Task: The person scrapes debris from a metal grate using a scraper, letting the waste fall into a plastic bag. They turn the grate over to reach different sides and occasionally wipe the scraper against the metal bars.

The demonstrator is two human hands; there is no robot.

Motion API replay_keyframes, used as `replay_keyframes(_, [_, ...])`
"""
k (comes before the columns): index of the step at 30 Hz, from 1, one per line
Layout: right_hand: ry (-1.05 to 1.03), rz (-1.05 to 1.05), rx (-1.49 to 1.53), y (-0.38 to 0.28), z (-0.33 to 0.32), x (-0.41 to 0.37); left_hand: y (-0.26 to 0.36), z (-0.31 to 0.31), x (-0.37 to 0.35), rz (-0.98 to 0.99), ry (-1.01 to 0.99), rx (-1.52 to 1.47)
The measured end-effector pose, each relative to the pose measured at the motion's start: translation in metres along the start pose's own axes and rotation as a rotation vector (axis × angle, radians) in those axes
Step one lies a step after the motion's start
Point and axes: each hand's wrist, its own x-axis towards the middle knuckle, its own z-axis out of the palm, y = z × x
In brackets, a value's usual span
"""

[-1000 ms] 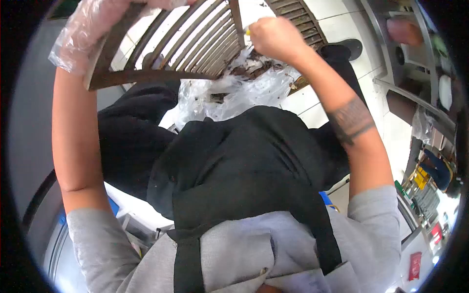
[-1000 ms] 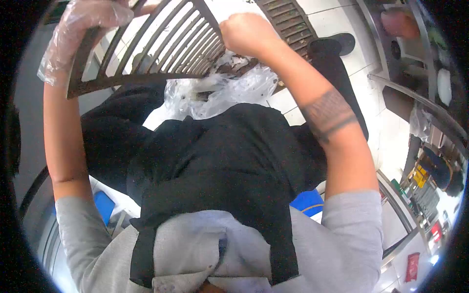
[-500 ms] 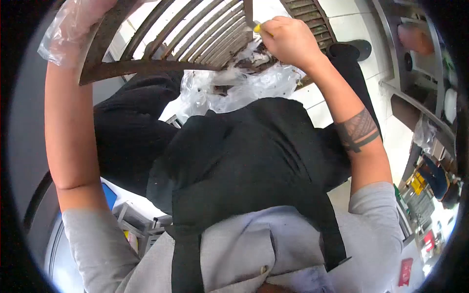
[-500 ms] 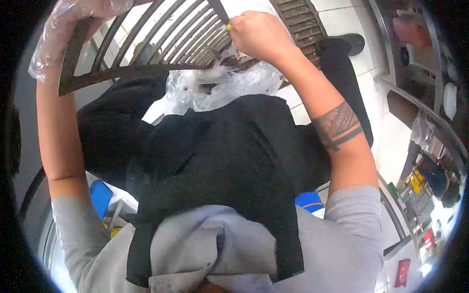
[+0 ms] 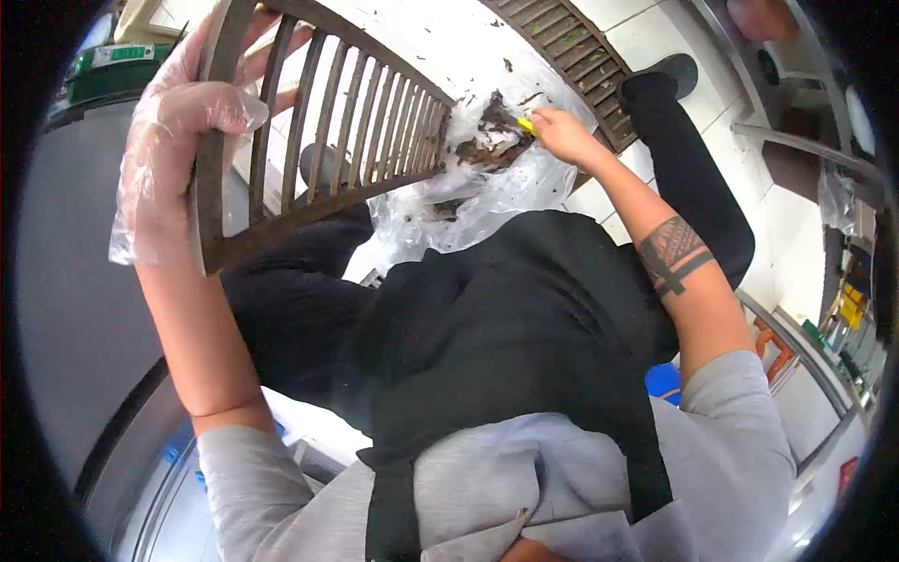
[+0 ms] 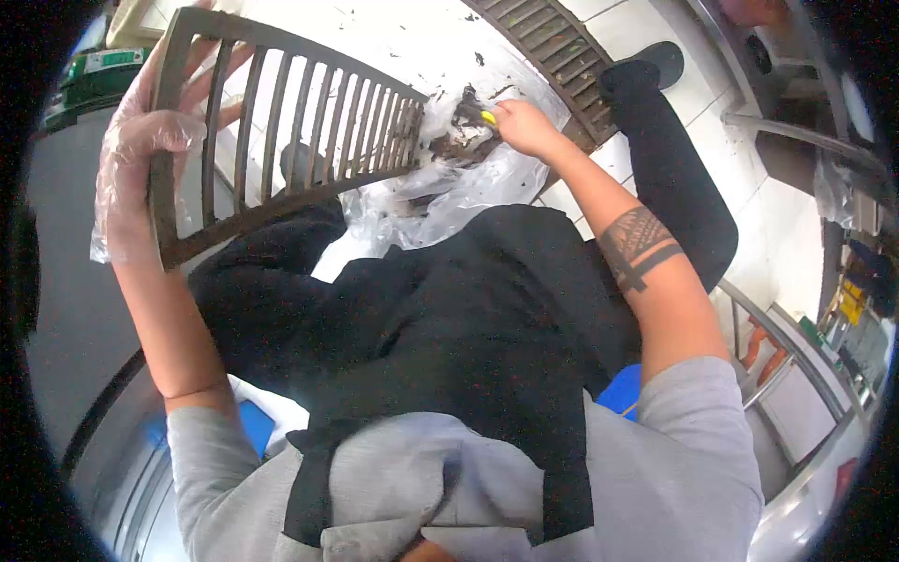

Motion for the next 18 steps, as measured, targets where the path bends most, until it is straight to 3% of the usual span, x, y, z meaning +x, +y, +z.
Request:
replay_keyframes(2, [-0.288, 0.635, 0.712, -0.023, -0.013, -0.008, 0.000, -0.003, -0.004, -0.034, 0.095, -0.168])
replay_keyframes(5, [-0.372, 0.555, 0.807, -0.069, -0.016, 0.000, 0.002, 0.004, -0.009, -0.038, 0.159, 0.038])
replay_keyframes(7, [-0.349, 0.473, 0.786, -0.092, -0.013, 0.019, -0.002, 0.002, -0.008, -0.050, 0.177, 0.014])
replay_keyframes(9, [-0.176, 0.204, 0.549, -0.118, -0.018, 0.041, 0.002, 0.011, -0.006, -0.042, 0.221, 0.019])
replay_keyframes(12, [-0.173, 0.051, 0.374, -0.163, -0.053, 0.063, 0.001, 0.012, -0.003, -0.030, 0.129, -0.056])
replay_keyframes(15, [-0.193, 0.018, 0.141, -0.171, -0.052, 0.092, -0.005, 0.017, -0.002, -0.005, 0.152, -0.013])
replay_keyframes(18, [-0.168, 0.085, 0.170, -0.155, -0.021, 0.121, 0.000, 0.019, 0.000, -0.007, 0.119, 0.006])
